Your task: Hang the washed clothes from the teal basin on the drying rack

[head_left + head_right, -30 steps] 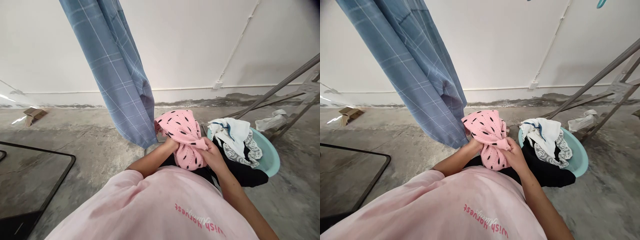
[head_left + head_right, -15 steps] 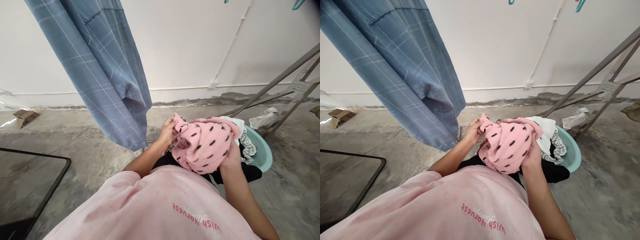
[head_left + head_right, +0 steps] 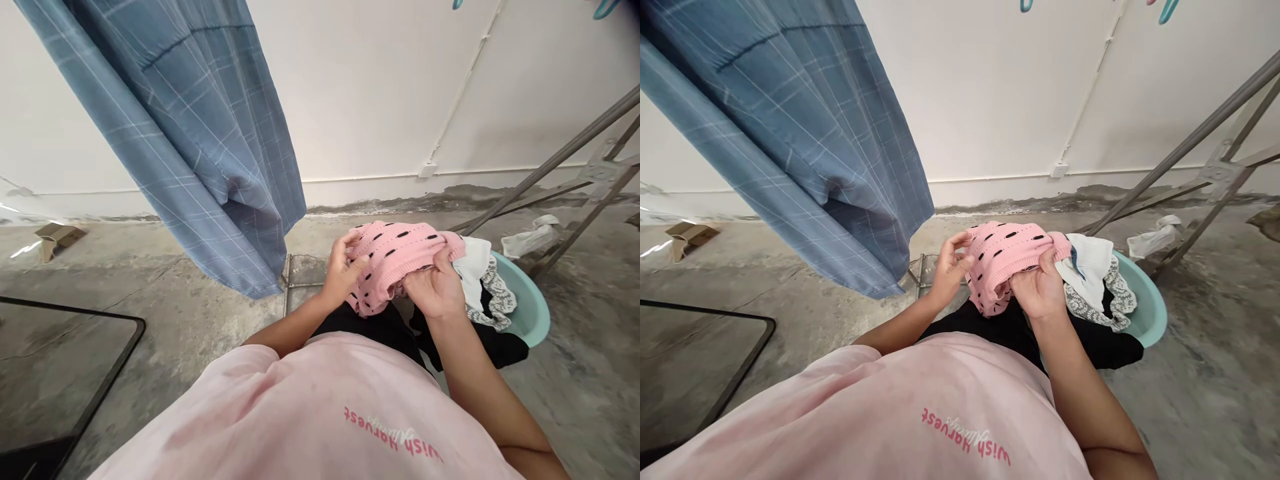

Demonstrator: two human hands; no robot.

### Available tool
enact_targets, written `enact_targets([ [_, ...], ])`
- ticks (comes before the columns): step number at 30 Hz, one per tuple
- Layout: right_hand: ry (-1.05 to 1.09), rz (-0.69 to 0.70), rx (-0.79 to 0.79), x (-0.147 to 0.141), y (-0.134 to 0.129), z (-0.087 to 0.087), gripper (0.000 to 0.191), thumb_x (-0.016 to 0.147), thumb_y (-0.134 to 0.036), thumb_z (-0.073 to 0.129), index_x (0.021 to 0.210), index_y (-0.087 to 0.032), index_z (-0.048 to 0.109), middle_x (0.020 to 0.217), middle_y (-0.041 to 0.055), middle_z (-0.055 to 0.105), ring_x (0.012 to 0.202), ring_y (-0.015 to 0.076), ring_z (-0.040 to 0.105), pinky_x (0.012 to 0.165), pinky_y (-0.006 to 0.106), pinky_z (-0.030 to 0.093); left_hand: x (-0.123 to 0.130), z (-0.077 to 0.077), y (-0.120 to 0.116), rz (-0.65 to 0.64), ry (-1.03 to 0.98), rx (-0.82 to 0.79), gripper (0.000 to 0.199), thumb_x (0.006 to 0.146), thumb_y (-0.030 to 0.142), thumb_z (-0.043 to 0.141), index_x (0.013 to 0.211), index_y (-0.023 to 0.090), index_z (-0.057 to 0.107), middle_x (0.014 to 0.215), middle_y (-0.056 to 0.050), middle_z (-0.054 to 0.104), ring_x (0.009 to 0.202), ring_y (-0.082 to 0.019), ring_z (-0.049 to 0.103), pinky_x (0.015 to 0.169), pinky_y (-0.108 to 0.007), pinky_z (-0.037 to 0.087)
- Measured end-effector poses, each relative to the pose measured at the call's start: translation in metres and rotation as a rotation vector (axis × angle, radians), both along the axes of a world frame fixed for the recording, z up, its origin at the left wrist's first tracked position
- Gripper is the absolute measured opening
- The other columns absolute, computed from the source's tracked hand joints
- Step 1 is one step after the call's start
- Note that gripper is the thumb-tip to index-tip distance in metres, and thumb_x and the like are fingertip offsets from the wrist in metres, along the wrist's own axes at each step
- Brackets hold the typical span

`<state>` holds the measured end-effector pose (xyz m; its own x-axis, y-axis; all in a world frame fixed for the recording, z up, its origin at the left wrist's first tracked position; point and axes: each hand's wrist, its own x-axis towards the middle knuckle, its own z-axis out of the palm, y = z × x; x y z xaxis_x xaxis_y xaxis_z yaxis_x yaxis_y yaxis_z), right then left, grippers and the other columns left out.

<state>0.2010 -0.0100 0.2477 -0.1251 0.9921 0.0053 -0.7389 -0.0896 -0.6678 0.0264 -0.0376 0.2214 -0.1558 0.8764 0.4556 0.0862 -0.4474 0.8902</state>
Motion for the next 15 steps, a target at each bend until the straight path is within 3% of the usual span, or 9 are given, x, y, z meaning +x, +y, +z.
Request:
enact_targets([
  [4, 0.171, 0.05, -0.073, -0.009, -0.003, 0.013, 0.034, 0.095, -0.048, 0.048, 0.115, -0.027, 0.065, 0.126, 0.0005, 0.066, 0.13, 0.0149, 0.052, 0.116, 0.04, 0.041, 0.02, -0.017, -0.009, -0.058, 0.445, 0.253, 0.093, 0.065, 0.06, 0.078, 0.141, 0.022, 0.038, 0.144, -0.018, 0.04, 0.135, -0.033, 0.038, 0.111, -0.051, 0.032],
  [5, 0.182, 0.056, -0.062, -0.01, -0.004, 0.016, 0.035, 0.096, -0.048, 0.047, 0.116, -0.027, 0.065, 0.126, 0.0008, 0.066, 0.13, 0.0154, 0.053, 0.115, 0.041, 0.041, 0.023, -0.02, -0.008, -0.039, 0.503, 0.276, 0.096, 0.064, 0.058, 0.08, 0.142, 0.021, 0.037, 0.146, -0.019, 0.038, 0.136, -0.034, 0.036, 0.113, -0.052, 0.029],
  [7, 0.184, 0.054, -0.03, -0.01, -0.006, 0.021, 0.035, 0.095, -0.049, 0.047, 0.118, -0.029, 0.064, 0.124, 0.0008, 0.067, 0.129, 0.0162, 0.054, 0.114, 0.043, 0.043, 0.025, -0.022, -0.005, 0.011, 0.53, 0.236, 0.083, 0.071, 0.047, 0.076, 0.142, 0.021, 0.039, 0.147, -0.019, 0.038, 0.137, -0.033, 0.035, 0.114, -0.051, 0.028],
  [11, 0.116, 0.052, 0.012, -0.006, -0.01, 0.023, 0.034, 0.093, -0.051, 0.05, 0.118, -0.031, 0.064, 0.123, 0.0003, 0.067, 0.127, 0.0182, 0.055, 0.108, 0.046, 0.048, 0.014, -0.01, 0.007, -0.084, 0.294, 0.012, 0.034, 0.085, 0.026, 0.058, 0.118, 0.021, 0.061, 0.12, -0.01, 0.063, 0.114, -0.024, 0.055, 0.103, -0.041, 0.04],
  [15, -0.017, 0.117, 0.013, -0.002, -0.009, 0.012, 0.037, 0.087, -0.056, 0.058, 0.113, -0.031, 0.064, 0.12, 0.0019, 0.067, 0.122, 0.0206, 0.058, 0.097, 0.044, 0.056, 0.003, 0.01, 0.01, -0.239, -0.224, -0.188, 0.017, 0.084, 0.031, 0.062, 0.093, 0.018, 0.068, 0.091, -0.003, 0.068, 0.086, -0.015, 0.062, 0.086, -0.028, 0.047],
])
